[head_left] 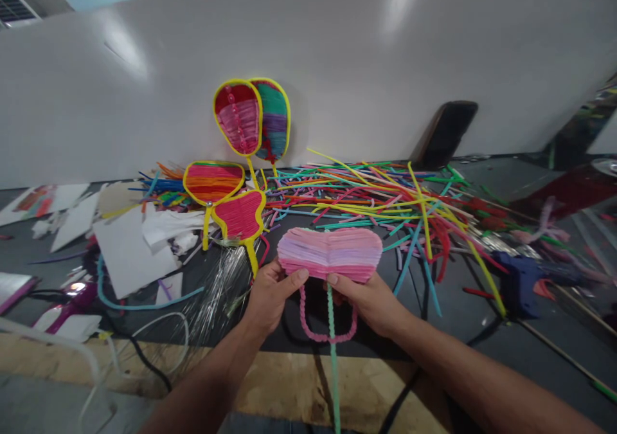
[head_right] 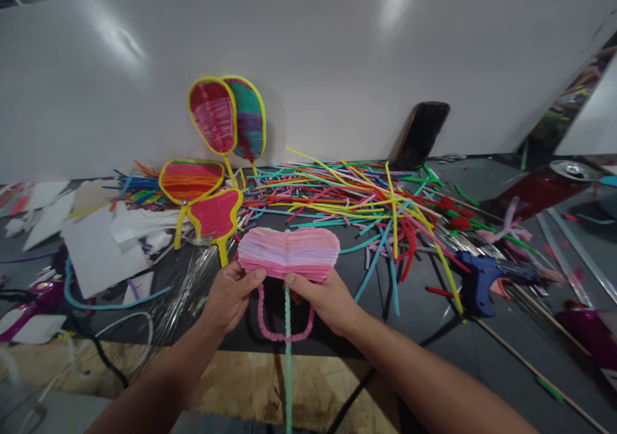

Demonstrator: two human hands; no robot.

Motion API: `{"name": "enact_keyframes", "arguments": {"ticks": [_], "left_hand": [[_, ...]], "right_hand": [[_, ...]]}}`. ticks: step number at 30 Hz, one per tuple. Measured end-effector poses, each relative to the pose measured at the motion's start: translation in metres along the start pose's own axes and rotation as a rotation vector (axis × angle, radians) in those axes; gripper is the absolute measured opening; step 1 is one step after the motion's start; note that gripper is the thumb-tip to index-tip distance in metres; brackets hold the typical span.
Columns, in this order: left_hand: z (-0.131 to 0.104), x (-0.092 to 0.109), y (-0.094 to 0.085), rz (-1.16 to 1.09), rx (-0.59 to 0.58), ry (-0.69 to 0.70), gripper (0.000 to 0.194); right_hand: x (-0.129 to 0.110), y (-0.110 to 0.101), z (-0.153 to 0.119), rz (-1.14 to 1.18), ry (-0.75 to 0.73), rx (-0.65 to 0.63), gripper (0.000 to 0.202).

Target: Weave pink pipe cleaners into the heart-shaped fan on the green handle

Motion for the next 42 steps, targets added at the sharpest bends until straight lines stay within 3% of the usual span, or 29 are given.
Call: {"name": "enact_keyframes", "arguments": {"ticks": [9, 13, 18, 21, 23, 29, 37, 42], "left_hand": [[0.000, 0.002, 0.008, -0.084, -0.061, -0.035, 0.026], [-0.001, 0.007, 0.010, -0.071, -0.062, 0.010, 0.031], [0.001, 0.026, -0.012, 0.074, 0.177, 0.241, 0.021], [-0.002, 0.038, -0.026, 0.283, 0.334, 0.346, 0.012], [-0.004, 0.044, -0.028, 0.423, 0.370, 0.380, 0.010], [-0.004, 0.033, -0.024, 0.511, 0.287, 0.249, 0.012], [0.003, 0.009, -0.005, -0.024, 0.092, -0.008, 0.026], [0.004, 0.009, -0.007, -0.057, 0.114, 0.010, 0.028]], "right_hand": [[0.003, 0.002, -0.001, 0.047, 0.023, -0.043, 0.023], [0.001, -0.003, 0.000, 0.057, 0.010, 0.014, 0.024], [0.000, -0.007, 0.002, 0.095, 0.005, 0.066, 0.024], [0.000, -0.007, 0.001, 0.071, 0.003, 0.056, 0.025], [-0.001, -0.006, 0.001, 0.056, -0.007, 0.051, 0.025], [-0.001, -0.006, 0.001, 0.024, -0.022, 0.038, 0.025], [0.003, -0.007, 0.001, 0.008, -0.034, 0.034, 0.024], [0.004, -0.008, 0.001, -0.023, -0.033, 0.027, 0.026]]}}
Point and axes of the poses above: each hand's wrist, its own z-axis towards the middle knuckle, its own y-axis out of the palm, x = y × z, the point moved 8 cm from there along z, towards the middle knuckle, and after that the axes turned 5 degrees about z, right-handed, at the moved point
